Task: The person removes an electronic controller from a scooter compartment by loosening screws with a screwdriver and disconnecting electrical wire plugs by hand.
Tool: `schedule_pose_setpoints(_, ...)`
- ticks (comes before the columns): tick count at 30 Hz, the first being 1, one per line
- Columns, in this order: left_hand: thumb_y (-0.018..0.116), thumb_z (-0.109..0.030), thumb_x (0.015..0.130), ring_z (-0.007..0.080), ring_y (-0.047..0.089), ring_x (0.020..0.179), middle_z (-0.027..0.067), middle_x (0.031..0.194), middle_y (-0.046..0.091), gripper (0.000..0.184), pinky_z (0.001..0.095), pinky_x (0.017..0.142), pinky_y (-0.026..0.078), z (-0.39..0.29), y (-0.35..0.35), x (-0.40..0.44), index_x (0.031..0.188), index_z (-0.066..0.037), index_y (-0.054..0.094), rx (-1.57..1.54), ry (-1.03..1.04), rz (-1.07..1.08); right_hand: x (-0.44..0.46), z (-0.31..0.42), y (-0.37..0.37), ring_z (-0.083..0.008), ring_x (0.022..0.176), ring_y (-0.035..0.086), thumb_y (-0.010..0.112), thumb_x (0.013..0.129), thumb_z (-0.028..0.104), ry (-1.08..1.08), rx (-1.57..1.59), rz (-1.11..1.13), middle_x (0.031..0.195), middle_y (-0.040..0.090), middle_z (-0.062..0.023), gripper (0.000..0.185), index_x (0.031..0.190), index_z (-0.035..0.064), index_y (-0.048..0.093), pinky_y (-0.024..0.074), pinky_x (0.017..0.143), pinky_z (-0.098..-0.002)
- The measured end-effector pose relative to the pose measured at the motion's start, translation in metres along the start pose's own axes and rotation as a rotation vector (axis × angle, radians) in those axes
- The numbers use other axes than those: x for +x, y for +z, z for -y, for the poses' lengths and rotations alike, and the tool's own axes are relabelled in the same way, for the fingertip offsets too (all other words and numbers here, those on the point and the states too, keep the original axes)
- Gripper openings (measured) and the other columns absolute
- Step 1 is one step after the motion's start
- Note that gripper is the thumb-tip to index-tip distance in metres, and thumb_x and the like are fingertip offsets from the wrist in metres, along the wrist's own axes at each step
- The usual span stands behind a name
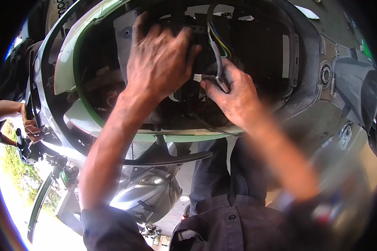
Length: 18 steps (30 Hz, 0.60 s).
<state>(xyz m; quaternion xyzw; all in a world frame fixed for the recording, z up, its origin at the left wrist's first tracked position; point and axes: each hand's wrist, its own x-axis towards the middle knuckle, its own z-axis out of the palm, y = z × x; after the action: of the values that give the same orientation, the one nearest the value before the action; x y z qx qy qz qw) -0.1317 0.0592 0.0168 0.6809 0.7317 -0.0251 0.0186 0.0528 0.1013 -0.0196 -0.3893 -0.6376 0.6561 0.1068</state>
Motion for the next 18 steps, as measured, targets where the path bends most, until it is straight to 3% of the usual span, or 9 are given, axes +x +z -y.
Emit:
schedule_pose_setpoints(4,0.064,-0.035,0.094,0.03,0.065,0.093,0.0131,0.084,0.067,0.033,0.049,0.111,0.03,0.001,0.002,0.0,0.117,-0.012,0.07,-0.001,-0.003,-0.001,-0.001,0.002,0.004,-0.0415,0.078,0.07,0.075,0.085,0.01,-0.122,-0.215,-0.014,0.078,0.069,-0.0236,0.03,0.105,-0.0037,0.057,0.0552,0.067,-0.0457)
schedule_pose_setpoints(7,0.064,-0.035,0.094,0.0293,0.065,0.094,0.0129,0.084,0.067,0.032,0.0486,0.111,0.03,0.001,0.002,0.0,0.117,-0.013,0.07,0.001,0.07,-0.115,-0.002,0.007,0.004,-0.0416,0.072,0.069,0.076,0.085,0.01,-0.188,-0.306,-0.041,0.075,0.068,-0.0238,0.032,0.107,-0.004,0.056,0.0554,0.063,-0.0456)
schedule_pose_setpoints(10,0.064,-0.035,0.094,0.0293,0.065,0.095,0.0128,0.085,0.067,0.032,0.0484,0.111,0.031,0.0,0.001,-0.001,0.118,-0.014,0.07,-0.019,0.032,-0.066,-0.001,0.006,0.002,-0.0421,0.072,0.068,0.075,0.084,0.009,-0.224,-0.374,-0.016,0.074,0.067,-0.0242,0.033,0.108,-0.0031,0.056,0.0554,0.063,-0.0463)
schedule_pose_setpoints(13,0.063,-0.029,0.091,0.0386,0.061,0.117,0.0257,0.113,0.069,0.038,0.0548,0.119,0.021,0.001,-0.016,0.006,0.124,-0.012,0.065,-0.202,-0.029,0.063,0.0,0.006,0.003,-0.0376,0.066,0.069,0.075,0.087,0.013,-0.24,-0.347,-0.026,0.069,0.066,-0.0212,0.027,0.1,-0.0033,0.058,0.0551,0.06,-0.0434)
schedule_pose_setpoints(16,0.062,-0.029,0.092,0.0388,0.061,0.117,0.0251,0.112,0.069,0.035,0.0551,0.117,0.024,0.003,-0.012,0.005,0.121,-0.011,0.066,-0.196,-0.019,0.069,0.001,0.021,-0.003,-0.0275,0.057,0.067,0.074,0.09,0.021,0.13,-0.165,0.039,0.064,0.063,-0.0171,0.028,0.089,-0.0035,0.061,0.0525,0.055,-0.038)
schedule_pose_setpoints(17,0.062,-0.029,0.092,0.0389,0.061,0.117,0.0252,0.112,0.069,0.034,0.055,0.117,0.024,0.003,-0.012,0.004,0.121,-0.011,0.066,-0.194,-0.016,0.047,0.0,0.003,0.0,-0.0175,0.051,0.061,0.071,0.095,0.027,0.114,-0.045,0.022,0.061,0.063,-0.0109,0.034,0.08,-0.0028,0.063,0.0475,0.049,-0.0313)
schedule_pose_setpoints(18,0.062,-0.029,0.092,0.039,0.061,0.117,0.0253,0.112,0.069,0.034,0.0549,0.117,0.024,0.003,-0.011,0.003,0.121,-0.011,0.067,-0.192,-0.012,0.025,-0.001,0.007,0.001,-0.0161,0.05,0.06,0.07,0.096,0.027,0.215,0.054,0.026,0.061,0.063,-0.0096,0.033,0.081,-0.0021,0.064,0.0461,0.047,-0.0301)
